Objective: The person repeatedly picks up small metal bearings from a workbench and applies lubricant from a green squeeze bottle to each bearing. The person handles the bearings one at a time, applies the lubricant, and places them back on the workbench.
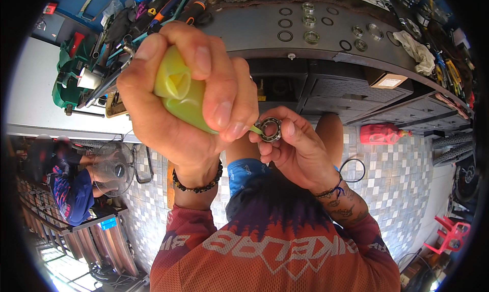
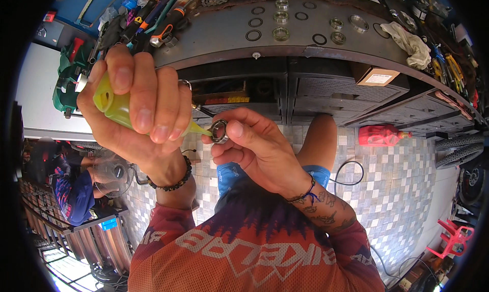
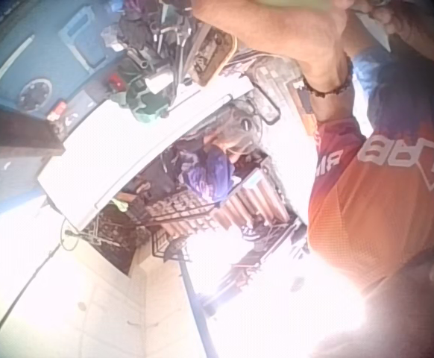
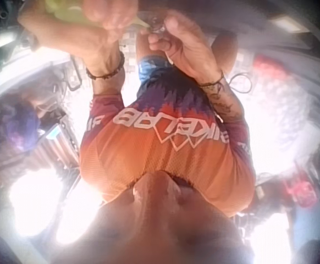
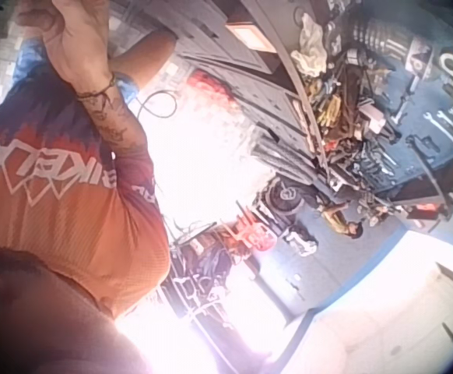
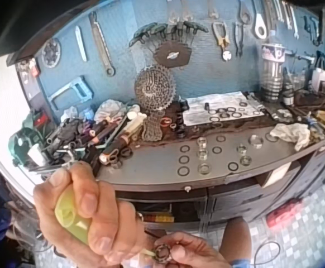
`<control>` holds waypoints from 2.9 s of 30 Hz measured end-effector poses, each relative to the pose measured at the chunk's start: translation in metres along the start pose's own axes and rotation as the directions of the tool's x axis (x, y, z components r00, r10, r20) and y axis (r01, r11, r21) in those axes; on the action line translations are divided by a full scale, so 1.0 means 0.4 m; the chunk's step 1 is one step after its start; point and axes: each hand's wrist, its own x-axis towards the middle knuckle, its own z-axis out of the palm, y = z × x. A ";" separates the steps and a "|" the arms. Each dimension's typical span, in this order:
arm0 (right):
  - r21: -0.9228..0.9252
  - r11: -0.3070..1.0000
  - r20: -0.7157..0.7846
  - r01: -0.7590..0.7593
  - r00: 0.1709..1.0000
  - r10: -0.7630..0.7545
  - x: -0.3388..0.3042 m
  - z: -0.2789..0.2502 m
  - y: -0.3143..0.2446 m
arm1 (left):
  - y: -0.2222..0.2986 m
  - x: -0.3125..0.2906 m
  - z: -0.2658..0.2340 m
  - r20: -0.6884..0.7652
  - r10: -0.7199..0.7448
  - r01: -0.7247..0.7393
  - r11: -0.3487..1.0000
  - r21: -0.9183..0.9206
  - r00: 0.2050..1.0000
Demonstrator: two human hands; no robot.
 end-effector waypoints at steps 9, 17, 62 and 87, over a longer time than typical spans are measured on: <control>-0.023 1.000 -0.015 0.006 1.000 -0.006 0.001 0.001 0.003 | 0.001 -0.002 -0.003 0.007 0.009 -0.009 1.000 0.004 1.000; -0.012 1.000 -0.019 -0.005 1.000 0.005 0.000 0.002 0.002 | 0.002 -0.004 -0.003 0.009 0.007 -0.007 1.000 -0.003 1.000; 0.005 1.000 -0.035 0.019 0.999 -0.018 0.006 0.012 0.007 | 0.003 -0.010 -0.010 0.047 0.027 -0.025 0.999 -0.031 0.999; -0.411 0.858 0.015 0.309 0.943 -0.332 0.002 0.035 0.023 | 0.015 -0.029 -0.008 0.037 0.038 -0.035 0.996 -0.078 0.999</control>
